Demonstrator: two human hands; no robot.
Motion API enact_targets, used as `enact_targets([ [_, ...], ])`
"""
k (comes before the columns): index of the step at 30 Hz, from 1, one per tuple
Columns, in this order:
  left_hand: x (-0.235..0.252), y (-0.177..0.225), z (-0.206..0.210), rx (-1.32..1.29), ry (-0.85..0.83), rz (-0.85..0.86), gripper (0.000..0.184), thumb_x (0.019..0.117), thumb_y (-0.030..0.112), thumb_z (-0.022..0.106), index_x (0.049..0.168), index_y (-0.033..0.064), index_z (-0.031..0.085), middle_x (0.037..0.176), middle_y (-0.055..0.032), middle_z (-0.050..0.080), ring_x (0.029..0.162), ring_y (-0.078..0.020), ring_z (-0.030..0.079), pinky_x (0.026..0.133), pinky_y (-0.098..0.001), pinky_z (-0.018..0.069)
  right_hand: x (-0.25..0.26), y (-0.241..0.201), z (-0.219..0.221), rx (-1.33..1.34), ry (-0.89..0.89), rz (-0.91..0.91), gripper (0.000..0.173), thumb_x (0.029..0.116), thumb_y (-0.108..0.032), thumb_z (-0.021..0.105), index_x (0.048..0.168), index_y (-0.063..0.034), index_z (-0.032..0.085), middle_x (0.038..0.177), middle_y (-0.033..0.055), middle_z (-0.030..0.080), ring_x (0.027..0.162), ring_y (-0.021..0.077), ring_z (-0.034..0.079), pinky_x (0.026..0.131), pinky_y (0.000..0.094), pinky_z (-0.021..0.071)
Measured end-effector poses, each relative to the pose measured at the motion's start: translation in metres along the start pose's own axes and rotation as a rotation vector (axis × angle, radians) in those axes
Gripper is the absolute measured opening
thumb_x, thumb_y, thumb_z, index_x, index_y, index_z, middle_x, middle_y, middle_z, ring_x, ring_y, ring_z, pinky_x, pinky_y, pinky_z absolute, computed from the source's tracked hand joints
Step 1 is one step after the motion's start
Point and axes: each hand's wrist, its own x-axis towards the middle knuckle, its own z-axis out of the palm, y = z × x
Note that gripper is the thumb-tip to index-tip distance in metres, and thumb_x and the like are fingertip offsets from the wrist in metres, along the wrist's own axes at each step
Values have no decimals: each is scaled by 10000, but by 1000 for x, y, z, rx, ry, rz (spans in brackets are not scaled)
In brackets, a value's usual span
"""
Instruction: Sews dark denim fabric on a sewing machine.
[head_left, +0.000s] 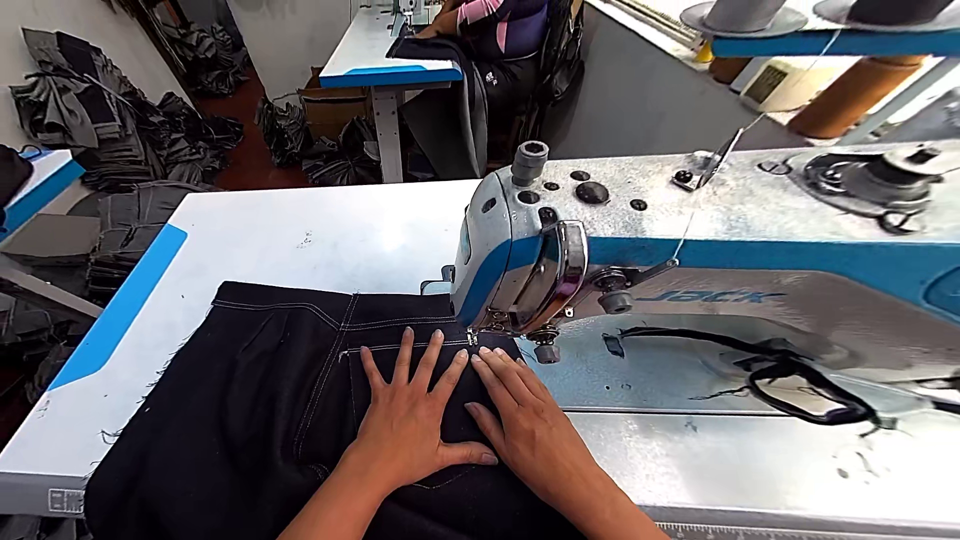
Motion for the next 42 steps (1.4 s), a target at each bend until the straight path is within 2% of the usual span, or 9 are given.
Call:
enact_targets([
  [11,1,-5,-4,-46,-15,17,1119,761,971,299,1651,303,185,1736,-64,40,1574,-407,-87,1076,-846,-67,-14,-11,-12,-1,102,-117,382,1058,-282,482,1171,-40,756,1194,108,751,1161,279,706,995,362,560],
  [14,-13,-27,2,-63,91,27,1012,877,874,240,1638,206,266,1720,-60,167,1583,-391,46,1131,-813,11,-29,-16,-18,-2,118,-146,334,1053,-221,502,1148,-34,762,1177,111,757,1146,266,712,1004,328,552],
  [20,-36,-84,-14,41,-22,-55,736,1075,572,218,1638,98,220,1720,-107,135,1596,-258,82,1283,-470,108,-39,-10,-22,29,123,-199,317,1063,-227,513,1165,-51,756,1189,105,751,1166,245,700,1020,303,537],
  [23,-37,-82,-16,102,-10,-27,707,1080,551,240,1636,114,239,1717,-110,151,1591,-272,116,1276,-479,141,-39,-1,-27,128,70,-247,303,1069,-217,517,1198,-58,741,1249,105,727,1262,258,645,1065,315,514],
  [28,-39,-76,-13,196,281,492,548,966,42,586,1462,274,569,1601,-87,436,1500,-416,338,1117,-789,235,-40,13,-38,159,-17,-361,306,1089,-230,490,1231,-78,715,1283,90,716,1288,241,629,1093,312,491],
  [32,-41,-51,-21,138,261,795,286,996,-30,484,1184,-7,698,1194,-127,731,1257,-284,642,1136,-454,451,-41,18,-46,169,-41,-416,289,1085,-211,497,1232,-86,712,1288,88,713,1296,246,621,1103,324,484],
  [36,-38,-20,-17,48,271,694,260,937,257,599,1032,39,704,808,-99,650,778,-275,680,652,-360,570,-31,21,-49,195,-92,-432,293,1090,-234,479,1196,-101,717,1330,96,691,1355,263,573,1114,341,476],
  [40,-38,17,-17,90,217,489,244,932,144,606,1088,-14,706,1242,-183,668,983,-314,713,644,-393,602,-16,28,-46,292,-141,-402,281,1081,-264,465,1070,-118,705,1211,46,732,1209,175,659,1049,301,511],
  [42,-45,40,-15,206,177,388,203,925,-10,581,1086,-69,690,1247,-229,672,1102,-355,708,738,-449,624,-10,35,-44,326,-141,-380,264,1035,-204,468,1088,-152,722,1139,-15,752,1125,127,677,989,285,520],
])
